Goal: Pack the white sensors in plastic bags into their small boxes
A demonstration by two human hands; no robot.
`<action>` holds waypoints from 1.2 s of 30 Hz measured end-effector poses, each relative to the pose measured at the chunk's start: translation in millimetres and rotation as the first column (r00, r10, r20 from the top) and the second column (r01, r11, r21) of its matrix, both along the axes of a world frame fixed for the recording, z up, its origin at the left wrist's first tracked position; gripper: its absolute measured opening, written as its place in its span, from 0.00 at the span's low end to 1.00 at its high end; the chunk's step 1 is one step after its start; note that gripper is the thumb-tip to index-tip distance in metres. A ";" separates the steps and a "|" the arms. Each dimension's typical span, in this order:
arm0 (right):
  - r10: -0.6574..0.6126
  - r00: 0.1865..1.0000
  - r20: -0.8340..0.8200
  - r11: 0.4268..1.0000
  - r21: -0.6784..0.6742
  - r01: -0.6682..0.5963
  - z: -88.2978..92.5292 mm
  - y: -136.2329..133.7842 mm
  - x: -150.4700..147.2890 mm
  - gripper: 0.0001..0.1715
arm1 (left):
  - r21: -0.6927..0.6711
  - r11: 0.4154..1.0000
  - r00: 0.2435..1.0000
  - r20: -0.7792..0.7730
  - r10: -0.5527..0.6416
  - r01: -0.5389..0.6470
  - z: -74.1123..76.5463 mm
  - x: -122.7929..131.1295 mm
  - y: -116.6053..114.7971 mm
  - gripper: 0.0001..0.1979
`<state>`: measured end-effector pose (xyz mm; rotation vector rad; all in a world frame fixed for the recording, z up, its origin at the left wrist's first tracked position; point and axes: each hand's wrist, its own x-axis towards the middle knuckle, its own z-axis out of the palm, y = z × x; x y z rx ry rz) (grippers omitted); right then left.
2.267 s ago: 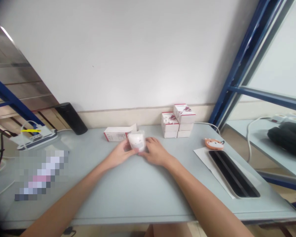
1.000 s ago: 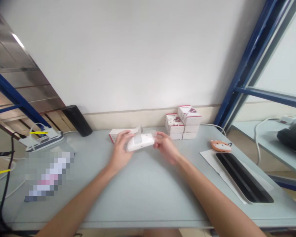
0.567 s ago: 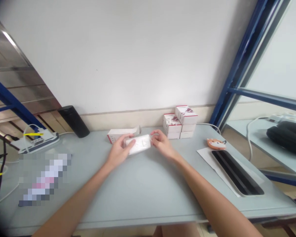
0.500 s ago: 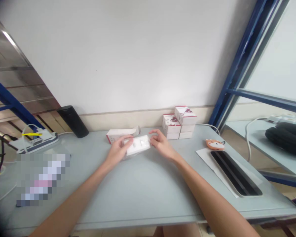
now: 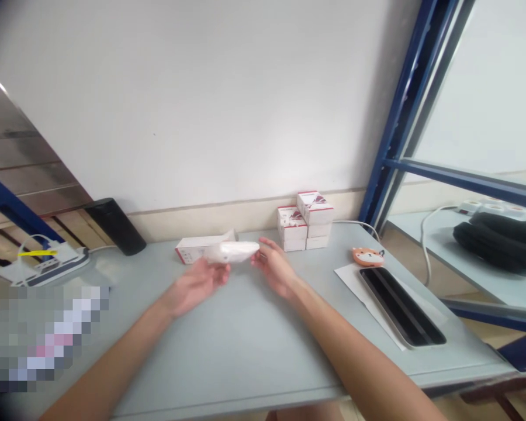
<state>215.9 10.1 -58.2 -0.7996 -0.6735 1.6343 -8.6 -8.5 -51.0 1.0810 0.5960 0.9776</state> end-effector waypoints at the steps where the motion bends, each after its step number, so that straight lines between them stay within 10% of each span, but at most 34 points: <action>1: -0.001 1.000 0.027 1.000 0.027 0.001 -0.3 -0.1 -0.5 0.30 | 0.026 0.998 0.998 -0.038 0.052 -0.051 -2.2 1.5 1.5 0.18; 7: -0.094 0.898 0.431 0.922 0.379 -0.086 -9.7 -5.6 -7.3 0.28 | 0.046 0.936 0.915 -0.199 0.351 -0.349 -3.5 9.3 7.3 0.25; 15: -0.495 0.444 0.747 0.541 0.665 -0.514 -3.8 -27.6 -5.7 0.26 | -0.119 0.880 0.882 -0.171 0.438 -0.460 -3.8 5.7 9.6 0.29; 20: -0.571 0.255 0.780 0.544 0.592 -0.594 -1.7 -26.0 -0.8 0.45 | -0.089 0.928 0.902 -0.281 0.326 -0.363 -4.1 5.0 3.5 0.32; 25: -0.643 0.247 0.725 0.421 0.604 -0.676 -13.9 -21.1 -2.4 0.68 | 0.090 0.962 0.887 -0.373 0.271 -0.256 -13.6 6.9 0.3 0.31; 36: -0.678 0.279 0.680 0.489 0.701 -0.519 -22.6 -4.4 6.4 0.67 | 0.317 0.947 0.891 -0.410 0.193 -0.060 -3.7 0.3 1.6 0.21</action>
